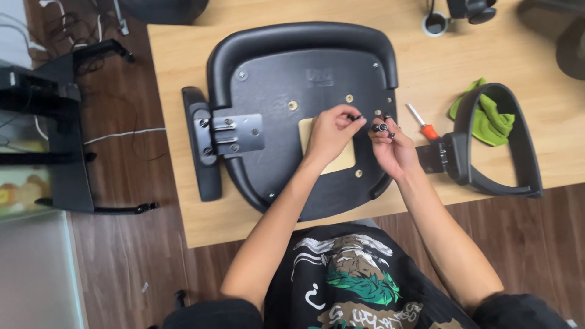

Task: The person attaches an armrest mounting bracket to the underside of a chair seat, aligns the bracket, inserts screws by hand, and tightens them with a screwdriver, then positions the armrest against the bracket.

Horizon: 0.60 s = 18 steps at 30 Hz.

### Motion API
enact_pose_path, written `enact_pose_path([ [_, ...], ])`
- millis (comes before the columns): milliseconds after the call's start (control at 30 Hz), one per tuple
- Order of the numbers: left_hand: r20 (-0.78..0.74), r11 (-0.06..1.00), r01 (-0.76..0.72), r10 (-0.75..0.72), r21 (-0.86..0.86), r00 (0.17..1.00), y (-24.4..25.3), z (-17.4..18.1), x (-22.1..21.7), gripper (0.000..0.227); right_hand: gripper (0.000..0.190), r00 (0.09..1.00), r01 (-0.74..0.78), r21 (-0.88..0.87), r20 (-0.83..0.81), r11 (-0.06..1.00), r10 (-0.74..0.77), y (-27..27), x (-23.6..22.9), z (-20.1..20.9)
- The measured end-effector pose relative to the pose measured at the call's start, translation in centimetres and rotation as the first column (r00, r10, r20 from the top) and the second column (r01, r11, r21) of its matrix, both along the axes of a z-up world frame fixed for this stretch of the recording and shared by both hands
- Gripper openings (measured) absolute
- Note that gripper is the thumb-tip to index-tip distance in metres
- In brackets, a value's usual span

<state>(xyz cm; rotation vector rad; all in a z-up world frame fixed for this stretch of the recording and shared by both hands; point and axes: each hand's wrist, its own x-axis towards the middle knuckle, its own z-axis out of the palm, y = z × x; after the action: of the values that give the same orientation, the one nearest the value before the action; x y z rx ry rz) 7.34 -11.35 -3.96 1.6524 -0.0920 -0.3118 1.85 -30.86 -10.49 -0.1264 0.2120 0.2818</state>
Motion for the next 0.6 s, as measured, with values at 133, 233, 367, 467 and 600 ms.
enact_pose_path([
  [133,0.034,0.991,0.092,-0.096,0.096,0.995,-6.0,-1.1,4.2,0.019,0.012,0.991,0.124,-0.041,-0.040,0.991,-0.126,-4.0,-0.3,-0.8],
  [233,0.342,0.971,0.136,-0.199,0.199,0.918,-11.1,-3.9,7.3,0.018,0.015,0.977,0.209,-0.054,-0.023,0.976,-0.211,-7.0,-1.0,-1.4],
  [367,0.424,0.827,0.218,-0.469,0.517,0.774,-17.2,-7.8,10.4,0.015,0.015,0.962,0.260,-0.084,-0.059,0.962,-0.266,-9.8,-2.6,-2.6],
  [467,0.357,0.678,0.267,-0.632,0.685,0.688,-21.4,-11.9,11.7,0.014,0.019,0.954,0.279,-0.195,-0.057,0.940,-0.295,-11.0,-3.3,-3.0],
  [600,0.236,0.519,0.288,-0.724,0.805,0.648,-24.2,-15.2,12.2,0.014,0.022,0.951,0.272,-0.272,-0.071,0.923,-0.302,-11.2,-3.5,-2.7],
])
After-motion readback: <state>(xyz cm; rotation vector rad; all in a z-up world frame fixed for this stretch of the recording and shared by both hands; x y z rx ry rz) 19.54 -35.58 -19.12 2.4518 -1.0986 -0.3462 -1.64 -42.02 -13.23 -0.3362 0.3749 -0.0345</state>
